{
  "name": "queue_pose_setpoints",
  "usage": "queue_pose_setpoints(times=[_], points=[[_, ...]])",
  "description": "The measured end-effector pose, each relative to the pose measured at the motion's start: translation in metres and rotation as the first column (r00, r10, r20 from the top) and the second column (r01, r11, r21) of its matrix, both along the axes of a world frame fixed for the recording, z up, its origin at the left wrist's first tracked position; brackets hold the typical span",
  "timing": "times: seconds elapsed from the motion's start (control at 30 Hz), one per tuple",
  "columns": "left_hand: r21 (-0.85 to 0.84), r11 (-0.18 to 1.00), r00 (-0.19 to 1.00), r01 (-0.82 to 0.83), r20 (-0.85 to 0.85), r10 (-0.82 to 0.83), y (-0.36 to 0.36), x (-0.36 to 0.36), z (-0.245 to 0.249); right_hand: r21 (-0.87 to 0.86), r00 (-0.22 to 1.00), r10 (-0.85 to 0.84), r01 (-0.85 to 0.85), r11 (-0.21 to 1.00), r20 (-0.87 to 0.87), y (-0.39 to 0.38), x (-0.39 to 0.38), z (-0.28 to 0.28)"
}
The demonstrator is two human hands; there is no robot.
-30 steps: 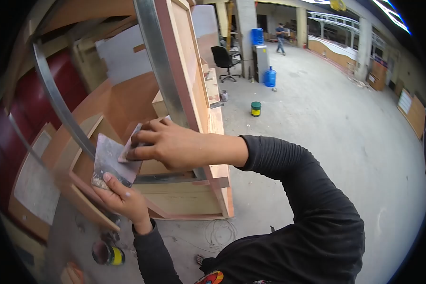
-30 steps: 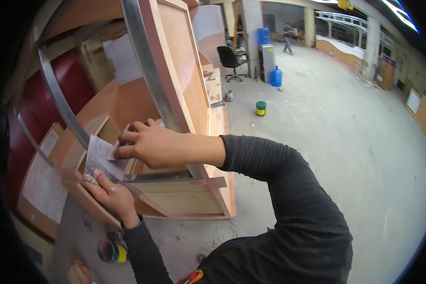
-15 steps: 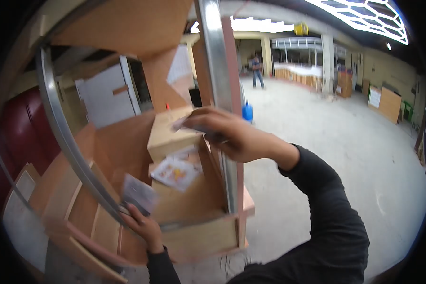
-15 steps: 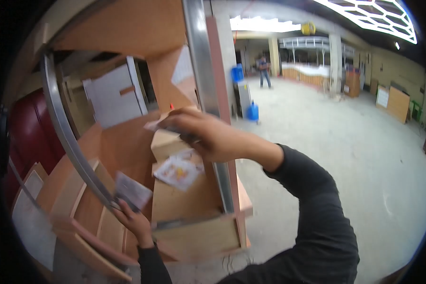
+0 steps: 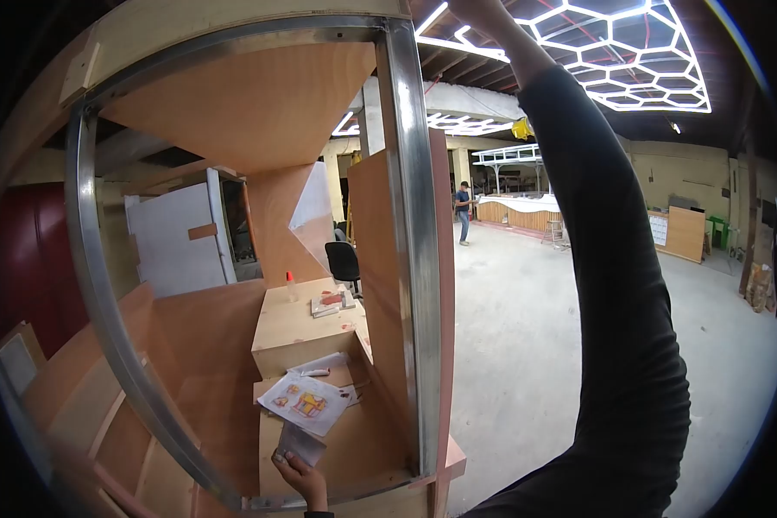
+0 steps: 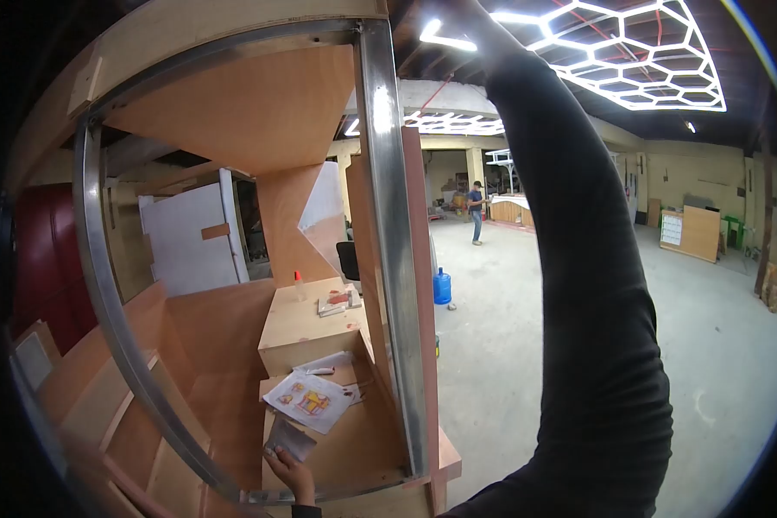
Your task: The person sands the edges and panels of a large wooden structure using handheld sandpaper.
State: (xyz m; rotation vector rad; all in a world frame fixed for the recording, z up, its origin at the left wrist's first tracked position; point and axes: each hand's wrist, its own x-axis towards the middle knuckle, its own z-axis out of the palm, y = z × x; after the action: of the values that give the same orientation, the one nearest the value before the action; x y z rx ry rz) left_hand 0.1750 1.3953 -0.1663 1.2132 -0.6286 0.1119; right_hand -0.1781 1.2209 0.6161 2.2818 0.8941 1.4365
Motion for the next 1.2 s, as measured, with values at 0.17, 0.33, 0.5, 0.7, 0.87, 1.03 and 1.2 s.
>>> queue_pose_setpoints(times=[0.17, 0.33, 0.5, 0.7, 0.87, 1.03, 1.2], points=[[0.008, 1.0, 0.996, -0.009, -0.087, 0.009, -0.017, 0.014, -0.046, 0.061, 0.818, -0.451, 0.461, 0.885, 0.359, 0.031, 0.027, 0.009], [0.171, 0.975, 0.99, -0.141, 0.047, 0.135, -0.02, 0.033, -0.11, 0.134, 0.631, -0.535, 0.568, 0.812, 0.561, 0.01, 0.044, 0.045], [0.117, 0.979, 0.986, -0.169, 0.032, 0.166, -0.021, 0.023, -0.119, -0.105, 0.349, -0.538, 0.896, 0.432, 0.768, -0.046, 0.038, 0.111], [0.194, 0.959, 0.978, -0.207, 0.053, 0.2, -0.026, 0.023, -0.128, -0.198, 0.203, -0.659, 0.977, 0.084, 0.724, 0.01, 0.03, 0.051], [0.096, 0.987, 0.986, -0.13, -0.096, 0.139, -0.027, -0.014, -0.084, -0.062, 0.483, -0.724, 0.849, 0.524, 0.493, 0.05, 0.028, 0.022], [0.111, 0.988, 0.986, -0.105, -0.116, 0.117, -0.027, -0.019, -0.084, 0.006, 0.425, -0.775, 0.875, 0.484, 0.467, 0.07, 0.029, 0.013], [0.164, 0.978, 0.99, -0.128, -0.044, 0.137, -0.026, -0.02, -0.084, 0.072, 0.371, -0.82, 0.894, 0.443, 0.436, 0.079, 0.034, 0.011]])
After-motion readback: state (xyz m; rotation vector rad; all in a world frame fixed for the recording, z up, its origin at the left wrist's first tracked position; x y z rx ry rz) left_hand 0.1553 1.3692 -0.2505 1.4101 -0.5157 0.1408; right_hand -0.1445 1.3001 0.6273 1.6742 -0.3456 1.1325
